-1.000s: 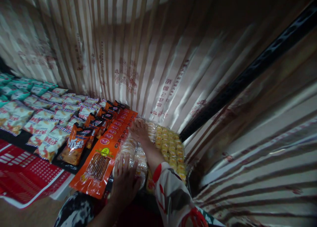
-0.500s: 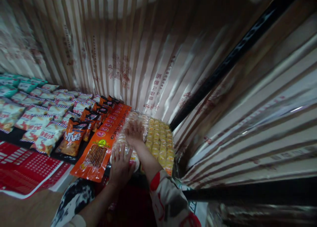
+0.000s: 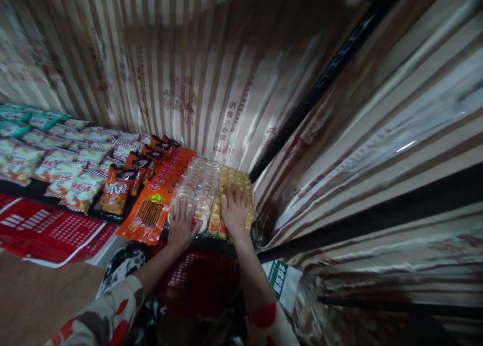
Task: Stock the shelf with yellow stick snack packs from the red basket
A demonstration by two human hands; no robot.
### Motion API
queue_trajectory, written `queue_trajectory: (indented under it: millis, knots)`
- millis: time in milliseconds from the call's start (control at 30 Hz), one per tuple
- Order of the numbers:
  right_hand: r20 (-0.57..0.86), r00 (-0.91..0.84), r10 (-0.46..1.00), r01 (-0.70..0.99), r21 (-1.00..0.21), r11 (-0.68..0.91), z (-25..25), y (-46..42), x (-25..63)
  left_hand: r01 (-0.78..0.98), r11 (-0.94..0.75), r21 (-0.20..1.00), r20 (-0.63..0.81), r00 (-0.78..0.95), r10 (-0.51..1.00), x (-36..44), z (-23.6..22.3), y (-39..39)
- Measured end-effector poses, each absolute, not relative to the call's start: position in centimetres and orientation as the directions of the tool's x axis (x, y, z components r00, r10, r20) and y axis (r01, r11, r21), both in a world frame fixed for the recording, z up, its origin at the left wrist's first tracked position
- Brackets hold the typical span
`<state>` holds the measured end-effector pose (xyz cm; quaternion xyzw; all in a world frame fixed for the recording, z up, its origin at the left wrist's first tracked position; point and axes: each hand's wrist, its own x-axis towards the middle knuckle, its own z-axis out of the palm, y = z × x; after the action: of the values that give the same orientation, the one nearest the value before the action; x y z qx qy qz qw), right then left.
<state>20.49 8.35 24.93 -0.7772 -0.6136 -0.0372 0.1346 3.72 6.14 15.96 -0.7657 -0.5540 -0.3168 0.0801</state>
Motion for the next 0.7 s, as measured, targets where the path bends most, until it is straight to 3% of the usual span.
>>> queue_trajectory:
  millis: [233, 433, 700]
  knots:
    - [0.299, 0.311, 0.902, 0.95, -0.135, -0.283, 21.2, 4.6, 22.5, 0.893, -0.412, 0.18, 0.564, 0.25, 0.787, 3.7, 15.9, 6.0]
    - [0.339, 0.402, 0.851, 0.914, -0.2, -0.352, 20.2, 3.7, 22.8, 0.829, -0.546, 0.118, 0.584, 0.387, 0.714, 6.4, 16.6, 5.0]
    - [0.305, 0.359, 0.882, 0.928, -0.218, -0.302, 19.1, 4.3, 22.6, 0.749, -0.662, 0.041, 0.571, 0.526, 0.631, 10.8, 16.3, 5.4]
